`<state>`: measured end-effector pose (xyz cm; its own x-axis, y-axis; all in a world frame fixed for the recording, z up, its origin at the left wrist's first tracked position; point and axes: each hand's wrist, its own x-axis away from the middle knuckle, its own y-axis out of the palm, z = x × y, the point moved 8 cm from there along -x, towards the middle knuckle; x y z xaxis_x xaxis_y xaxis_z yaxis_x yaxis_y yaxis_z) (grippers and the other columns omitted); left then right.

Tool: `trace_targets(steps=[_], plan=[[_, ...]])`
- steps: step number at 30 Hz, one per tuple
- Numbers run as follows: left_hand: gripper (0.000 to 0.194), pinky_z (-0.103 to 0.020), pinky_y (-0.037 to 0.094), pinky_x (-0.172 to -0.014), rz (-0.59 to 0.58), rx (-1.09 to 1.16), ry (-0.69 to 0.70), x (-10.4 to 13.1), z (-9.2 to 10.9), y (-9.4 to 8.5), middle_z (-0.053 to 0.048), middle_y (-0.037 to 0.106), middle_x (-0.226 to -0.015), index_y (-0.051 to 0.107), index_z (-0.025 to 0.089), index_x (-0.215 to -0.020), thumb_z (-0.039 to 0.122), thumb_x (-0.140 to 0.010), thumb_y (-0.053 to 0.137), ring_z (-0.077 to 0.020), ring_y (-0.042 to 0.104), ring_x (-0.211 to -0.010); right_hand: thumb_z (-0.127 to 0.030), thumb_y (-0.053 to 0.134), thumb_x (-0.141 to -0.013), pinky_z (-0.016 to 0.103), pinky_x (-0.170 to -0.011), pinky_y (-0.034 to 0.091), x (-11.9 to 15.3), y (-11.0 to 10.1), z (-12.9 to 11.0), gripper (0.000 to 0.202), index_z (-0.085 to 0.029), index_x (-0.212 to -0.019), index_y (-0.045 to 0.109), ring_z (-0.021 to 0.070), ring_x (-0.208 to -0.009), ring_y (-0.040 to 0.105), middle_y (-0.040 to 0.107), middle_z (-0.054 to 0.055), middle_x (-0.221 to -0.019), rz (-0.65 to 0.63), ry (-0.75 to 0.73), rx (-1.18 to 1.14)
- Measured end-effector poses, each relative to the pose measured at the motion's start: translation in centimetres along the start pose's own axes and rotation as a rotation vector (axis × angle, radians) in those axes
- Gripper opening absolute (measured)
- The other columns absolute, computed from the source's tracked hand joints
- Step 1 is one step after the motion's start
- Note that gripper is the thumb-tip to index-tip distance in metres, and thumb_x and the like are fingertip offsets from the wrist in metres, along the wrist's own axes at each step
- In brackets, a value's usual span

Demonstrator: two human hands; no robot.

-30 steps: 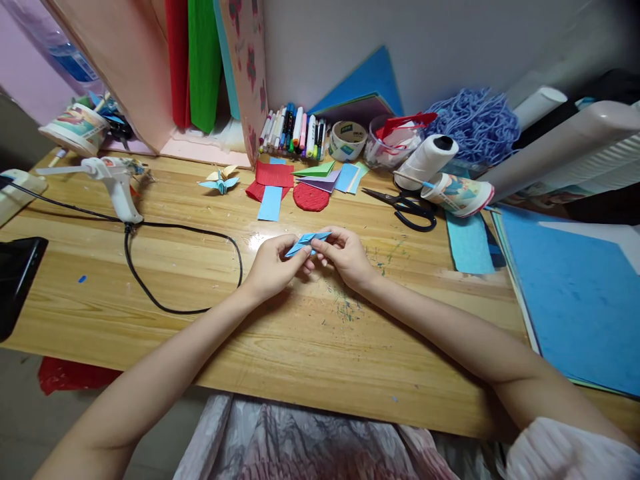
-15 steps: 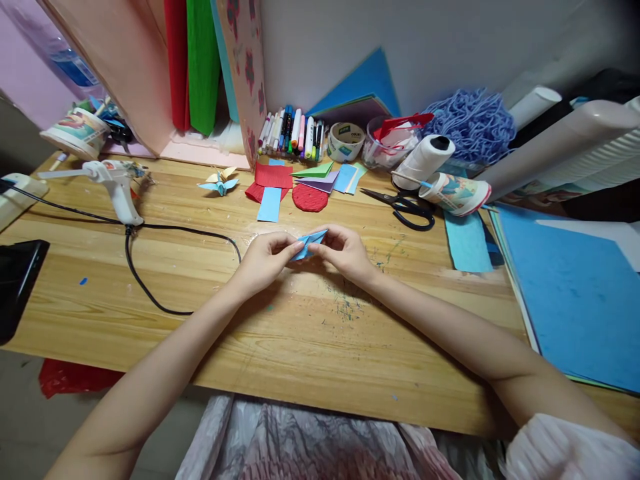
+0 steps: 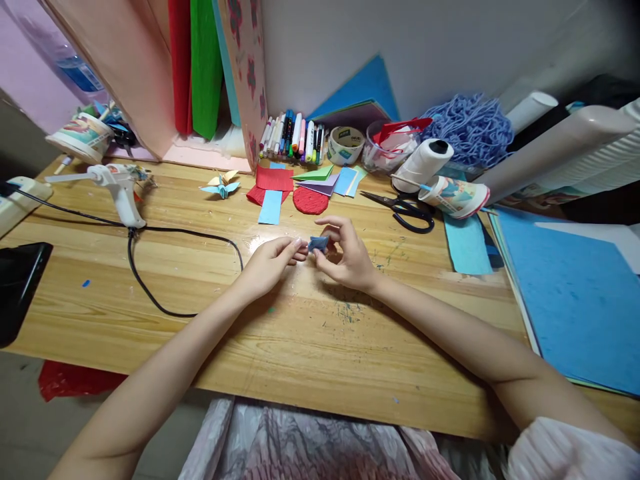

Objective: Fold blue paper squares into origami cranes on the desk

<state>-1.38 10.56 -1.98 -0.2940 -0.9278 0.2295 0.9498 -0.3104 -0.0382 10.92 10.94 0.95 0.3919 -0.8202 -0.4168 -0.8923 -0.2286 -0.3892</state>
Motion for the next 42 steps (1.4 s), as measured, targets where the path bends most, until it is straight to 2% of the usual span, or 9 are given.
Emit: trace_targets(steps=[3,6,11,14,20,25,32,36,42], plan=[[0.050,-0.036,0.049,-0.084,-0.100,0.231,-0.073,0.6,0.3,1.2,-0.012,0.069,-0.094,0.067,0.014,-0.098,0.058,-0.077,0.055,-0.0204,0.065,-0.087,-0.011,0.054,-0.075,0.026,-0.061,0.041,0.3,0.2,-2.3,0.048,-0.023,-0.119,0.039,0.0126,-0.064,0.048,0.050,-0.002,-0.074,-0.037,-0.300,0.288],[0.041,-0.033,0.051,-0.082,-0.209,0.300,-0.068,1.2,1.0,2.0,-0.010,0.069,-0.095,0.068,0.017,-0.098,0.051,-0.078,0.058,-0.0206,0.064,-0.092,-0.014,0.053,-0.079,0.029,-0.064,0.042,0.5,1.1,-3.2,0.041,-0.022,-0.117,0.040,0.0160,-0.069,0.050,0.055,0.002,-0.077,-0.124,-0.434,0.423],[0.028,-0.029,0.049,-0.082,-0.192,0.199,-0.023,1.0,1.4,1.0,-0.006,0.069,-0.096,0.070,0.019,-0.094,0.040,-0.077,0.063,-0.0188,0.063,-0.091,-0.020,0.056,-0.083,0.030,-0.067,0.045,-0.2,0.6,-3.2,0.033,-0.021,-0.114,0.044,0.0160,-0.073,0.053,0.058,0.003,-0.082,-0.143,-0.436,0.351],[0.025,-0.028,0.049,-0.079,-0.186,0.180,-0.041,0.8,1.2,0.6,-0.007,0.070,-0.092,0.070,0.016,-0.090,0.035,-0.076,0.064,-0.0179,0.064,-0.085,-0.023,0.059,-0.082,0.032,-0.070,0.047,-0.4,0.0,-2.8,0.022,-0.023,-0.105,0.055,0.0167,-0.079,0.056,0.061,0.005,-0.088,-0.155,-0.431,0.310],[0.032,-0.028,0.052,-0.063,-0.184,0.163,-0.136,0.8,0.1,0.8,-0.008,0.069,-0.079,0.064,0.014,-0.096,0.040,-0.077,0.061,-0.0182,0.066,-0.071,-0.029,0.058,-0.084,0.034,-0.068,0.046,-0.3,-0.4,-1.2,0.014,-0.027,-0.093,0.068,0.0169,-0.075,0.057,0.064,0.004,-0.082,-0.182,-0.320,0.332],[0.032,-0.023,0.051,-0.067,-0.152,0.158,-0.059,0.5,0.5,0.7,-0.008,0.069,-0.094,0.065,0.014,-0.095,0.031,-0.069,0.072,-0.0156,0.065,-0.078,-0.028,0.058,-0.085,0.032,-0.064,0.045,0.1,-0.5,-1.6,0.013,-0.028,-0.091,0.069,0.0157,-0.070,0.055,0.064,0.003,-0.076,-0.140,-0.400,0.395],[0.032,-0.024,0.052,-0.076,-0.177,0.279,-0.138,0.4,-0.7,0.8,-0.009,0.070,-0.095,0.068,0.013,-0.096,0.030,-0.070,0.072,-0.0152,0.066,-0.084,-0.024,0.057,-0.085,0.031,-0.064,0.045,0.3,-0.2,-1.8,0.016,-0.027,-0.097,0.068,0.0158,-0.072,0.056,0.065,0.004,-0.082,-0.158,-0.450,0.408],[0.032,-0.026,0.052,-0.080,-0.138,0.323,-0.179,0.4,-1.3,0.3,-0.009,0.071,-0.093,0.070,0.012,-0.093,0.025,-0.064,0.077,-0.0153,0.067,-0.083,-0.023,0.057,-0.086,0.031,-0.065,0.045,0.5,0.2,-1.5,0.017,-0.028,-0.099,0.067,0.0162,-0.075,0.057,0.067,0.003,-0.085,-0.198,-0.464,0.431],[0.032,-0.028,0.052,-0.085,-0.080,0.369,-0.189,0.4,-1.4,0.3,-0.011,0.071,-0.099,0.072,0.013,-0.094,0.031,-0.068,0.074,-0.0161,0.067,-0.086,-0.020,0.055,-0.086,0.029,-0.064,0.046,1.2,0.3,-2.4,0.019,-0.024,-0.101,0.066,0.0160,-0.076,0.057,0.067,0.005,-0.086,-0.140,-0.657,0.584]])
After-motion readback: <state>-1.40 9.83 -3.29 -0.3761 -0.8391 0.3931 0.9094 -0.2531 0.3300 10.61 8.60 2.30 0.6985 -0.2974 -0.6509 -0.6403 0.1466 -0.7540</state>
